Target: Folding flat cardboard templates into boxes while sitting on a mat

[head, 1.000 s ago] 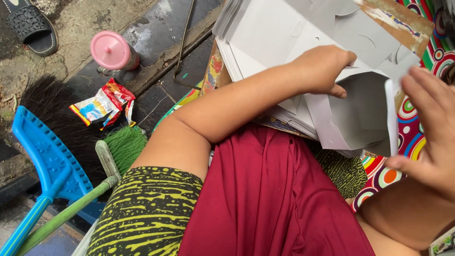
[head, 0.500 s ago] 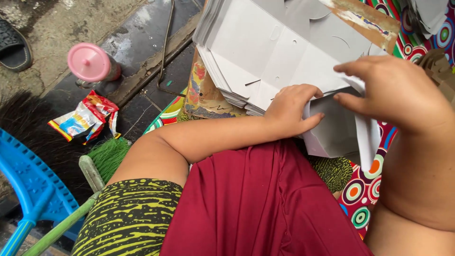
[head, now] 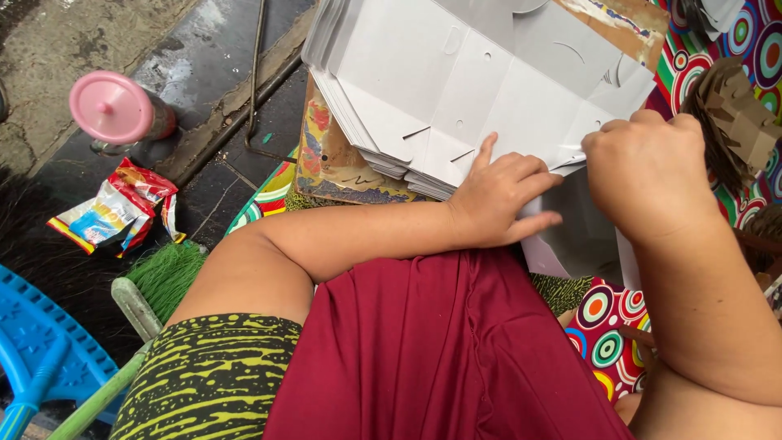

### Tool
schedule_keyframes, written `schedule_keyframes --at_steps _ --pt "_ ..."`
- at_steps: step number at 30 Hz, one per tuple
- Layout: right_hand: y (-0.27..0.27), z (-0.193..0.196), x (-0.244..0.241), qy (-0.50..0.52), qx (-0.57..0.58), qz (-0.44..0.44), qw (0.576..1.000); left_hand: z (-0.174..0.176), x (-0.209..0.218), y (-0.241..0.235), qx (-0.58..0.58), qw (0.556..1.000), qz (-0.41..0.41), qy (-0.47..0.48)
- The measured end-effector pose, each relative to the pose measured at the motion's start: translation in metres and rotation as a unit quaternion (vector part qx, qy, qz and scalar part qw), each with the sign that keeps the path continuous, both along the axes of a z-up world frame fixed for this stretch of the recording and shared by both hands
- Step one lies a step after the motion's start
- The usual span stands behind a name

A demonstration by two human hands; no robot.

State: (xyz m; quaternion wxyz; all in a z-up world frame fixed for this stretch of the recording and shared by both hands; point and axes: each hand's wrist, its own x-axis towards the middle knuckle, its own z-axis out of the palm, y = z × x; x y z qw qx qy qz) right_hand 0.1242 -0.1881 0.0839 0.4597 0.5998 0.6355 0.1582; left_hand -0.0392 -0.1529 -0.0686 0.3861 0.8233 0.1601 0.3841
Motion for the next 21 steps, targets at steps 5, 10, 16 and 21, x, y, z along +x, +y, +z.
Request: schedule_keyframes --at_steps 5,10,16,21 --pt "-0.016 0.010 -0.003 -0.022 -0.018 0.010 1.000 -0.014 -0.001 -0.008 0.103 0.991 -0.069 0.052" --pt "-0.028 0.035 -0.013 0.041 -0.012 0.026 0.999 -0.009 0.008 -0.017 0.185 0.975 0.011 -0.122" --pt "-0.049 0.050 -0.003 0.083 -0.002 0.041 0.996 0.005 0.006 -0.016 0.223 0.958 0.043 -0.175" --pt "-0.043 0.035 -0.006 0.088 -0.019 0.002 0.996 0.004 0.010 -0.019 0.219 0.960 0.050 -0.166"
